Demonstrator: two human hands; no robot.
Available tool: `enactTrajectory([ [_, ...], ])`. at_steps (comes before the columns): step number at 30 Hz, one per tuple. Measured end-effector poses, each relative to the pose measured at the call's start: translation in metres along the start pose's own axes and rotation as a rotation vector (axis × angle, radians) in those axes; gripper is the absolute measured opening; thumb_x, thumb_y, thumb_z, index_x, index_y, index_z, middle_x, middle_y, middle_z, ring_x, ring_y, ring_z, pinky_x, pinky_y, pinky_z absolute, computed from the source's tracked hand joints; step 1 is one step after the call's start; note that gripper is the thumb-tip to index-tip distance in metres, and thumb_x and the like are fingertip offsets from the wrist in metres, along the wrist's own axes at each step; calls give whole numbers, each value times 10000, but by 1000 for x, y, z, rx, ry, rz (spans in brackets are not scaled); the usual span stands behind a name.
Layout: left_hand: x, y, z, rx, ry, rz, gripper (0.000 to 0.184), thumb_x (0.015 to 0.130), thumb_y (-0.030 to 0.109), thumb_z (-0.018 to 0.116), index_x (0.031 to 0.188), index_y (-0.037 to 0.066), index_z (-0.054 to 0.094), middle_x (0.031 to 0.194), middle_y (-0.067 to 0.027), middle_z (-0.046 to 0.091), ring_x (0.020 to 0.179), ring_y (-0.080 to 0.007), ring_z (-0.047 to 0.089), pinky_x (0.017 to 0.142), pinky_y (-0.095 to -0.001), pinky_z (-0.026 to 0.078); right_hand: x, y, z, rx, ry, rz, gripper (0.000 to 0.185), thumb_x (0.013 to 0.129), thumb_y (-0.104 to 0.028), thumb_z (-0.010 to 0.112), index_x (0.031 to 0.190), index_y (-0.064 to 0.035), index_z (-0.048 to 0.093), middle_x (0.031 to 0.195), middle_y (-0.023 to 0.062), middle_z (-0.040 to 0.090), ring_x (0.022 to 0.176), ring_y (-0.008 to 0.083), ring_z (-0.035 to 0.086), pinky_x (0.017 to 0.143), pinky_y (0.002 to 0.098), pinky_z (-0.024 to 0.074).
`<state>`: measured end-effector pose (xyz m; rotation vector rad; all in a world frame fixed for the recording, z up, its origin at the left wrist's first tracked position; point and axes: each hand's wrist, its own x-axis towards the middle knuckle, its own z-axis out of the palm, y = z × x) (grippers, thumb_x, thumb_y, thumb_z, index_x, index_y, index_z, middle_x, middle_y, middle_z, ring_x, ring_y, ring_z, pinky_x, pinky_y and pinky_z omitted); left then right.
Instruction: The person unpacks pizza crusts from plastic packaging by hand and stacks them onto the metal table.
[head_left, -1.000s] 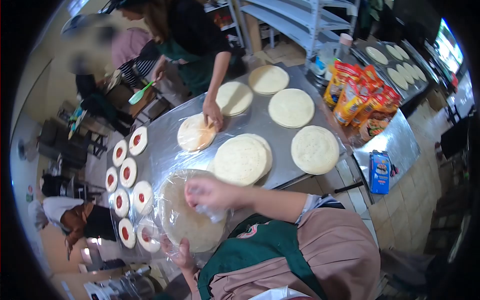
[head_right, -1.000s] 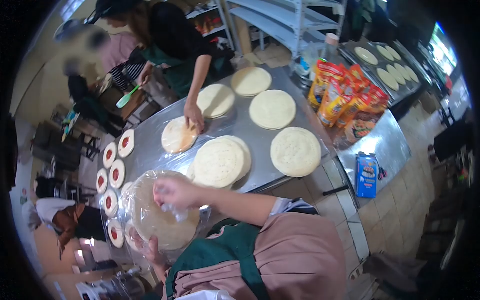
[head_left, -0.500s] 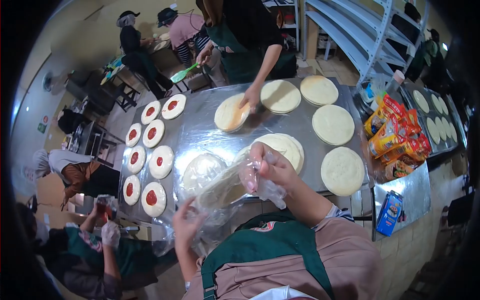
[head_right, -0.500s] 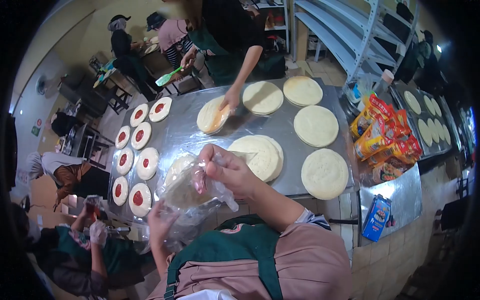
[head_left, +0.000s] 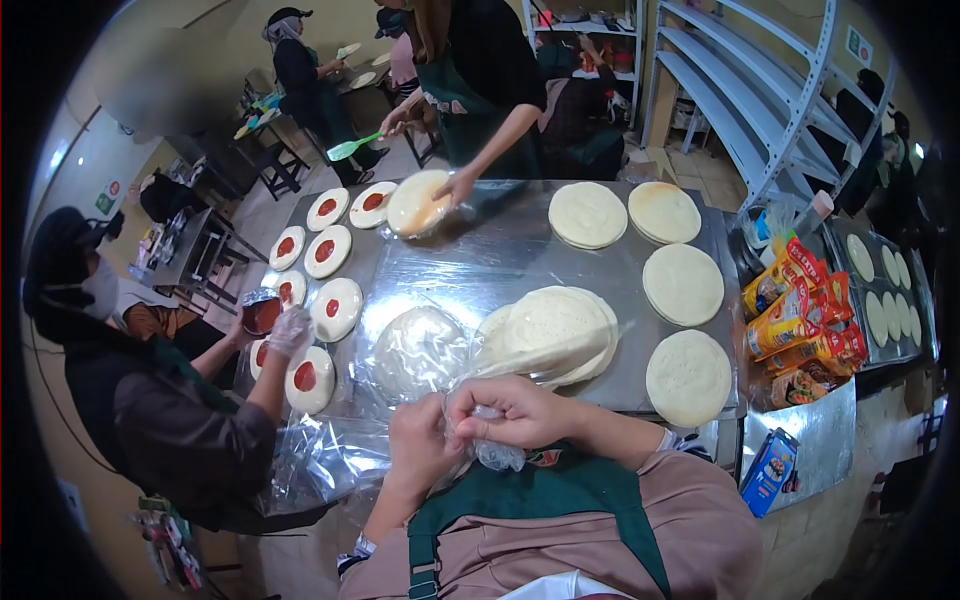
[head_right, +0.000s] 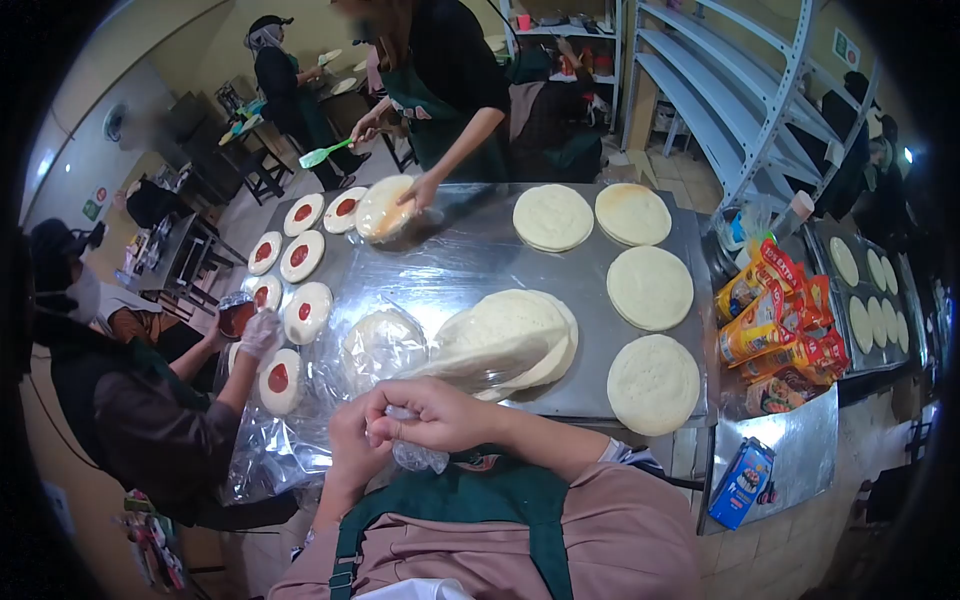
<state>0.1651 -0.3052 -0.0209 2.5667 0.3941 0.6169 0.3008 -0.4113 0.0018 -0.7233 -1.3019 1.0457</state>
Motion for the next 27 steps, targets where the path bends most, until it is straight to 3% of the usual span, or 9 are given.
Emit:
enactTrajectory([
  [4,8,8,-2,72,15,12,308,618,335,601,626,56,469,576,-112,471,554,-307,480,499,-348,332,-3,-3,-4,-84,-41,-23,73,814,-82,489,813,-11,472,764,53,548,733,107,528,661,237,407],
  [10,16,14,5,4,54,112,453,720,477,464,595,42,433,557,-100,454,541,-306,465,492,-353,311,-11,-15,-15,-229,-69,-49,66,798,-75,512,809,-11,500,756,53,549,714,110,531,644,236,410],
  [13,20,11,7,-184,-32,193,385,737,382,501,601,24,460,554,-105,469,542,-283,472,502,-331,326,-18,-16,-27,-176,29,-50,67,792,-65,518,813,-2,505,763,50,547,720,104,525,646,232,409],
  [15,24,21,-3,-486,-298,111,169,647,170,616,603,43,515,556,-86,481,507,-247,463,506,-311,346,-19,-15,-36,-149,109,-39,66,790,-58,519,814,2,505,765,47,546,727,101,521,649,229,408],
  [17,23,14,-4,-577,-408,108,135,664,110,596,592,24,520,557,-76,487,500,-209,461,510,-287,357,-18,-12,-46,19,219,-14,65,787,-44,520,809,14,501,795,51,543,748,90,511,665,218,404],
  [19,23,15,0,-946,-426,-125,142,671,85,586,575,12,512,552,-67,492,508,-165,456,506,-265,356,-15,3,-55,4,245,-8,146,757,-80,570,867,0,518,839,61,535,794,111,509,692,234,403],
  [20,22,13,2,-945,-422,-124,142,671,85,586,575,12,512,552,-67,492,508,-165,456,506,-265,356,-14,3,-59,-247,202,-72,215,732,-110,600,906,-12,523,853,63,529,814,129,508,700,248,404],
  [22,20,7,7,-1135,-284,-344,186,672,140,580,554,26,493,553,-55,483,522,-139,447,492,-247,345,-12,6,-62,-607,148,-216,357,683,-193,647,995,-65,528,891,61,511,821,173,508,703,262,407],
  [27,21,13,18,-1173,-84,-637,185,680,204,539,630,37,477,550,-41,459,513,-122,431,493,-232,343,-15,15,-66,-606,108,-68,198,676,-117,641,850,-54,572,846,50,513,785,177,506,685,270,404],
])
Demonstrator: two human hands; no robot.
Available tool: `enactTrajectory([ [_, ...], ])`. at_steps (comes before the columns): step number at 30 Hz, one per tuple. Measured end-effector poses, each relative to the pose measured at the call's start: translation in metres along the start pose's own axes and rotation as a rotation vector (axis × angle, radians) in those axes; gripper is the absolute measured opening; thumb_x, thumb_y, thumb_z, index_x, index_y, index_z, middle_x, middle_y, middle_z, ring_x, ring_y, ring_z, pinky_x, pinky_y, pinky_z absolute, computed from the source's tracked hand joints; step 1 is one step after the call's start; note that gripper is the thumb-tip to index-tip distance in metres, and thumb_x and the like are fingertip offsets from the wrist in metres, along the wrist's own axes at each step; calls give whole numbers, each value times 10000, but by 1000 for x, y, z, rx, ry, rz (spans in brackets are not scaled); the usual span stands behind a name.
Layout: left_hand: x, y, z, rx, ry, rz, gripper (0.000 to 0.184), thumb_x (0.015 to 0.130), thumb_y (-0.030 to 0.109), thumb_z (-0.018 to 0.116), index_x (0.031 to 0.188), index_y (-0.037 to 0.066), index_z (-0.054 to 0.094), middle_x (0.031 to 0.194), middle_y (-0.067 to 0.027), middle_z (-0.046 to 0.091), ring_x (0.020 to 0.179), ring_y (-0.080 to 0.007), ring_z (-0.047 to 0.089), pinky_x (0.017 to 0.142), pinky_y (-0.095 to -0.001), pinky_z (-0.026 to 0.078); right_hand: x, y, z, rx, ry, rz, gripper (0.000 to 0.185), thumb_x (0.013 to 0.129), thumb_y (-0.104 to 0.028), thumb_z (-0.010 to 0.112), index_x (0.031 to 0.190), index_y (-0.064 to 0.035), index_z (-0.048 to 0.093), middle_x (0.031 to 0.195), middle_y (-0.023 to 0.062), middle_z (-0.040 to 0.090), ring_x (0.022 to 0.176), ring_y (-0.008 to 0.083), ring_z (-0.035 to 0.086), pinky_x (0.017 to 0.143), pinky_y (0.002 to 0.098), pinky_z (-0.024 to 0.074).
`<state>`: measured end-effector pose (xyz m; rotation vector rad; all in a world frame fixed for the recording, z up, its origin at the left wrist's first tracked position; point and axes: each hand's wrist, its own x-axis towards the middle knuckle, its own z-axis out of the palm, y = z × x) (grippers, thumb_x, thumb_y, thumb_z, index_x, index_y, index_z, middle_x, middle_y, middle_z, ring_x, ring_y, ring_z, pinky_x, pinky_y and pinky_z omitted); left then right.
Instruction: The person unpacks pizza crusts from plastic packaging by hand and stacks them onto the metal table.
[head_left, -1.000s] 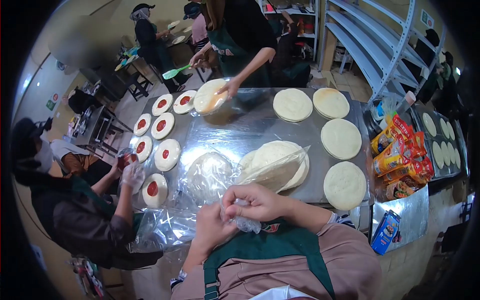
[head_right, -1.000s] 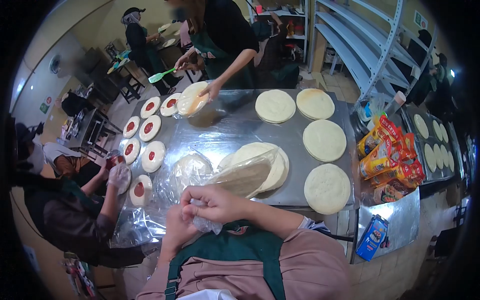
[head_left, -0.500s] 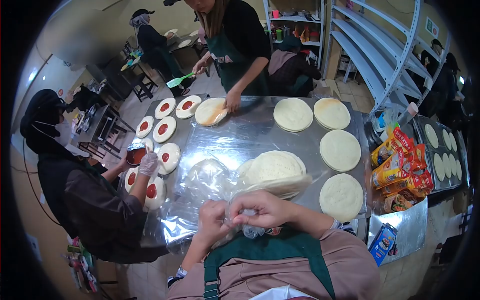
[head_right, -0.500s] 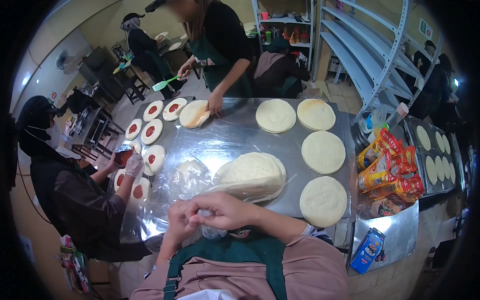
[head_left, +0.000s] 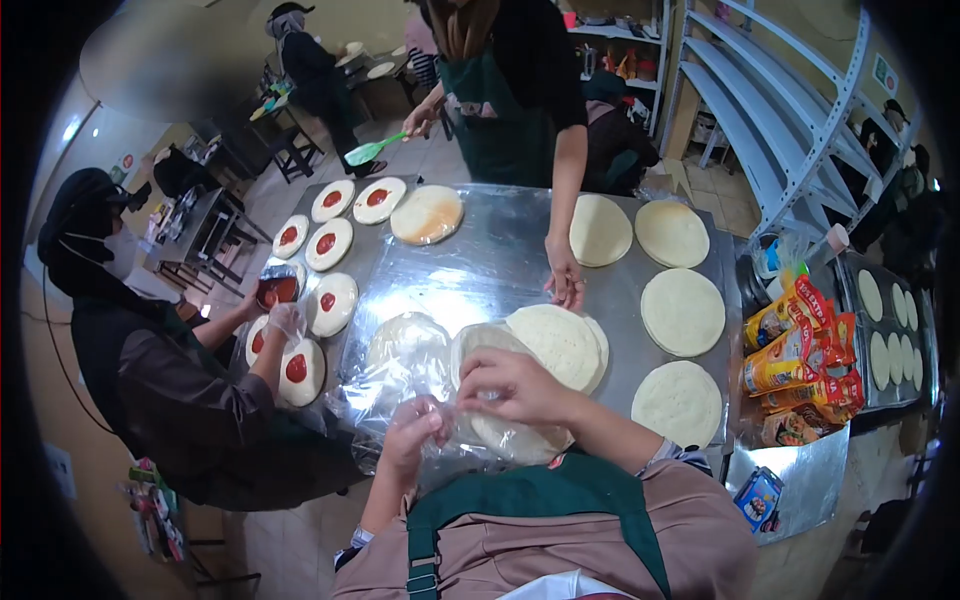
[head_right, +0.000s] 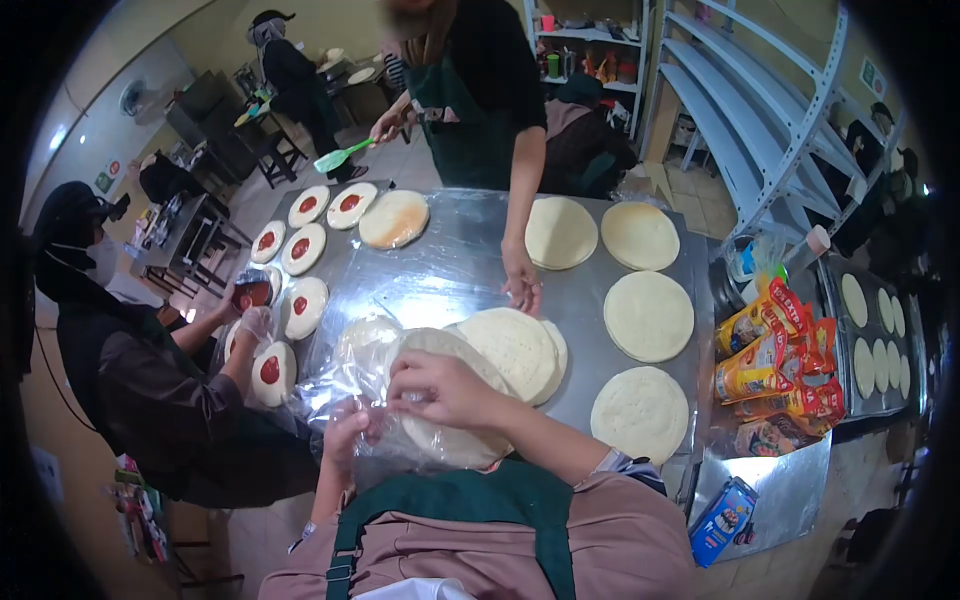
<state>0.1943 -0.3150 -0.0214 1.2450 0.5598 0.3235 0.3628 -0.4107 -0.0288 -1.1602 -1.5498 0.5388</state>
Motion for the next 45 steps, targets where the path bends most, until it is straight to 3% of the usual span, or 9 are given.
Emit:
enactTrajectory([
  [6,23,-29,-34,-376,-124,263,184,706,189,487,585,70,417,501,-9,394,431,-88,366,393,-194,302,-6,45,-43,307,345,49,66,686,-16,596,725,-30,545,821,39,504,790,128,482,709,245,374],
  [8,20,-28,-37,-359,-38,110,171,707,188,490,598,78,416,520,-1,397,441,-90,370,410,-204,302,-8,57,-53,350,428,149,63,701,-8,577,747,-27,539,838,49,503,806,119,475,711,234,376],
  [13,25,-17,-3,-174,51,64,169,709,184,507,611,78,420,546,1,412,499,-94,390,478,-216,312,4,30,-48,-137,669,127,137,685,-2,565,821,-19,566,807,48,517,778,128,497,690,228,393],
  [20,29,-14,18,-129,61,76,141,743,157,505,661,55,453,585,-15,454,544,-100,414,532,-220,334,3,7,-31,-305,-7,172,122,676,-57,571,795,-46,596,757,104,568,697,231,555,614,291,440],
  [25,21,-18,23,-110,-19,75,138,776,119,494,664,46,460,605,-19,479,570,-88,443,536,-221,351,0,3,-24,-635,137,279,289,669,-253,584,861,-38,561,727,142,569,660,269,564,559,333,442],
  [27,19,-22,25,60,-174,38,160,790,115,491,653,38,461,611,-9,492,573,-72,448,529,-214,356,0,-2,-26,-684,-163,394,322,647,-271,578,857,-30,539,628,132,565,589,287,563,513,351,441],
  [34,15,-28,19,164,-191,105,174,781,124,527,646,26,477,620,-18,488,569,-71,444,517,-205,363,0,2,0,-819,-245,416,319,639,-218,559,903,-42,529,611,119,565,579,273,568,485,372,427],
  [44,0,-14,-25,180,-79,248,296,773,299,548,772,3,561,677,4,519,627,-61,457,540,-205,367,1,-2,-47,-625,74,456,220,654,-156,569,853,-62,570,662,129,580,603,242,584,522,326,447],
  [45,0,-11,-31,305,94,197,322,753,328,561,785,8,571,666,-11,529,613,-80,472,542,-216,375,-1,-9,-58,-496,175,464,214,659,-154,579,856,-70,578,694,115,595,632,225,598,544,314,455],
])
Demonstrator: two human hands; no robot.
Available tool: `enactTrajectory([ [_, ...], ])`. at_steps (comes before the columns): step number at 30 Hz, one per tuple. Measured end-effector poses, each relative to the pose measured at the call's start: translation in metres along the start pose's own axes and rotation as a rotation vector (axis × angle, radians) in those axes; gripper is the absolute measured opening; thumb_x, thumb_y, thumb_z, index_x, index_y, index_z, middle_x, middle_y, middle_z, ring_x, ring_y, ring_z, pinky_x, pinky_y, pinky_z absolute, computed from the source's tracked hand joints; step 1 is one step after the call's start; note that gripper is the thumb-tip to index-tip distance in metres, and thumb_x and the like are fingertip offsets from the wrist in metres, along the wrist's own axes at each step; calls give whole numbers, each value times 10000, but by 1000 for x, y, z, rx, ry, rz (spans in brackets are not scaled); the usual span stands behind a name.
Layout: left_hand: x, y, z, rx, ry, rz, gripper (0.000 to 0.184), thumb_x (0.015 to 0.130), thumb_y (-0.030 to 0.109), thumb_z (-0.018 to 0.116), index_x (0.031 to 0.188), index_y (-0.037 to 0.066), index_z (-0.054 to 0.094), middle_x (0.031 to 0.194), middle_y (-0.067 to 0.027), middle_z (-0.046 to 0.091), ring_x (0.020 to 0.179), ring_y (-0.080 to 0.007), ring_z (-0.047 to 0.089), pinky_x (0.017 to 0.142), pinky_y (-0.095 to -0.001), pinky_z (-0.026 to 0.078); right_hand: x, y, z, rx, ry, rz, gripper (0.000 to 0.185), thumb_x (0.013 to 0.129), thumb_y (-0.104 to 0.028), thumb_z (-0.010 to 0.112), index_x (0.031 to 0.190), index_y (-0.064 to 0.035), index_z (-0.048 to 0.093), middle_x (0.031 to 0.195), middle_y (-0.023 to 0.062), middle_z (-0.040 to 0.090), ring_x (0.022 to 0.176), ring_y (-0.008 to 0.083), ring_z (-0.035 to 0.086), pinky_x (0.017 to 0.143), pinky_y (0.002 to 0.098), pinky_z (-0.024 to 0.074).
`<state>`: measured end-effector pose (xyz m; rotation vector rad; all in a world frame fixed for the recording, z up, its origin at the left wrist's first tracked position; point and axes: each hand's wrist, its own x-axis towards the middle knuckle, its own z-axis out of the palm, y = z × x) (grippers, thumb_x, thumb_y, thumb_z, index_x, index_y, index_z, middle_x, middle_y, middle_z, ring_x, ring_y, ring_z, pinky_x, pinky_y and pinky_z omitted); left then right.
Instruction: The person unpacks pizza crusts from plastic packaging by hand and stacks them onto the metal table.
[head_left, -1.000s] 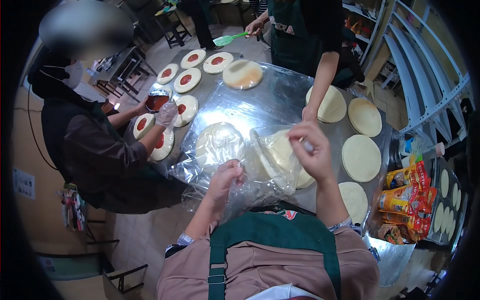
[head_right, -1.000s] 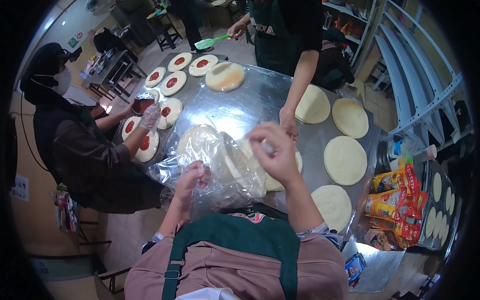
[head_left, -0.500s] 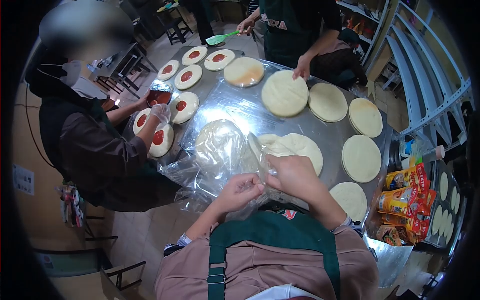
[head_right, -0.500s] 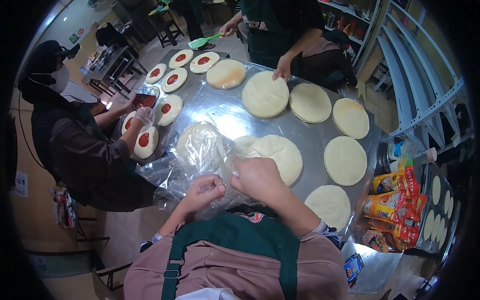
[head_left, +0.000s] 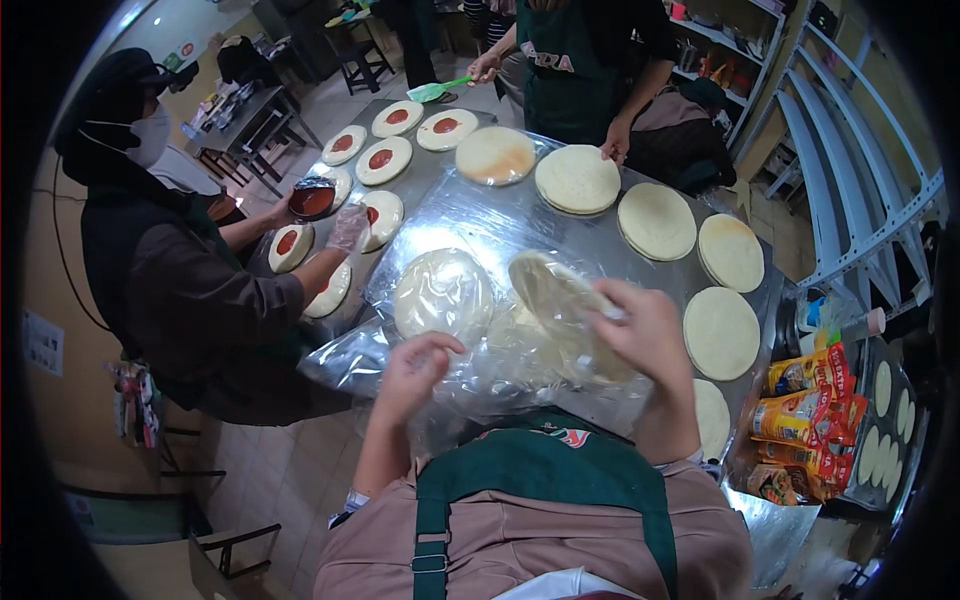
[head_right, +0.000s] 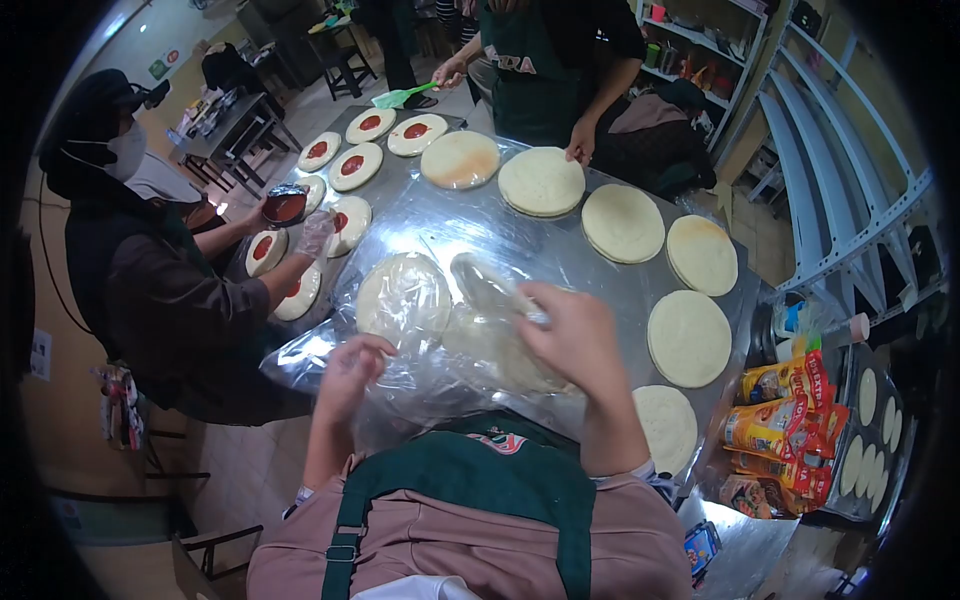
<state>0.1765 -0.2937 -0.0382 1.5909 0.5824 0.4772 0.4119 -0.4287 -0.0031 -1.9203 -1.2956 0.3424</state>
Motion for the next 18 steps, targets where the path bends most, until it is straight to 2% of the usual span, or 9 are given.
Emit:
enactTrajectory([
  [2,0,0,-13,141,155,-69,351,733,357,573,798,12,580,654,-27,539,599,-99,486,545,-226,383,-6,2,-20,155,69,-1,230,656,-124,581,874,-52,583,714,113,599,649,180,590,564,288,453],
  [4,0,-9,-27,761,269,-310,390,695,393,588,835,29,595,659,-93,575,615,-194,548,568,-280,412,-15,3,-39,313,138,0,247,653,-93,583,892,-34,588,734,111,602,666,135,583,584,262,452],
  [7,-3,-24,-36,1174,408,-353,412,669,408,598,871,49,601,682,-148,583,685,-274,574,612,-323,431,-31,-4,-68,392,221,-29,252,642,-43,581,887,19,579,718,77,591,681,93,541,612,232,433],
  [9,-1,-24,-37,1167,420,-423,446,659,434,596,885,49,598,741,-164,591,745,-290,578,651,-341,438,-41,-10,-82,534,257,34,269,599,-88,630,841,19,578,791,53,581,704,107,533,643,231,423],
  [11,3,-21,-33,827,448,-265,523,662,470,588,986,60,566,784,-145,602,753,-289,576,694,-327,430,-46,-4,-86,540,206,-19,292,559,-60,640,834,16,578,782,77,586,694,132,546,647,246,422],
  [12,7,-21,-31,826,447,-267,523,662,470,588,986,60,566,784,-145,602,753,-289,576,694,-327,430,-42,-1,-83,435,155,-215,297,552,-67,647,831,12,579,775,86,589,684,149,554,642,254,425],
  [13,11,-20,-28,620,357,-99,572,668,497,575,1048,71,529,845,-135,599,795,-289,569,734,-325,414,-40,0,-80,327,99,-410,302,545,-73,654,827,8,581,768,95,592,673,166,562,637,261,428],
  [14,14,-20,-25,413,267,66,625,673,524,562,1110,83,492,906,-125,595,836,-288,561,774,-323,397,-38,-12,-72,421,104,-346,272,566,-91,671,815,-3,607,742,135,610,695,223,607,624,269,453],
  [18,19,0,-15,110,58,147,683,660,599,525,1142,118,474,1081,-140,517,1026,-258,476,866,-318,336,-25,-2,-47,487,-101,-412,331,577,-102,668,885,-2,596,817,106,619,708,237,607,665,263,451],
])
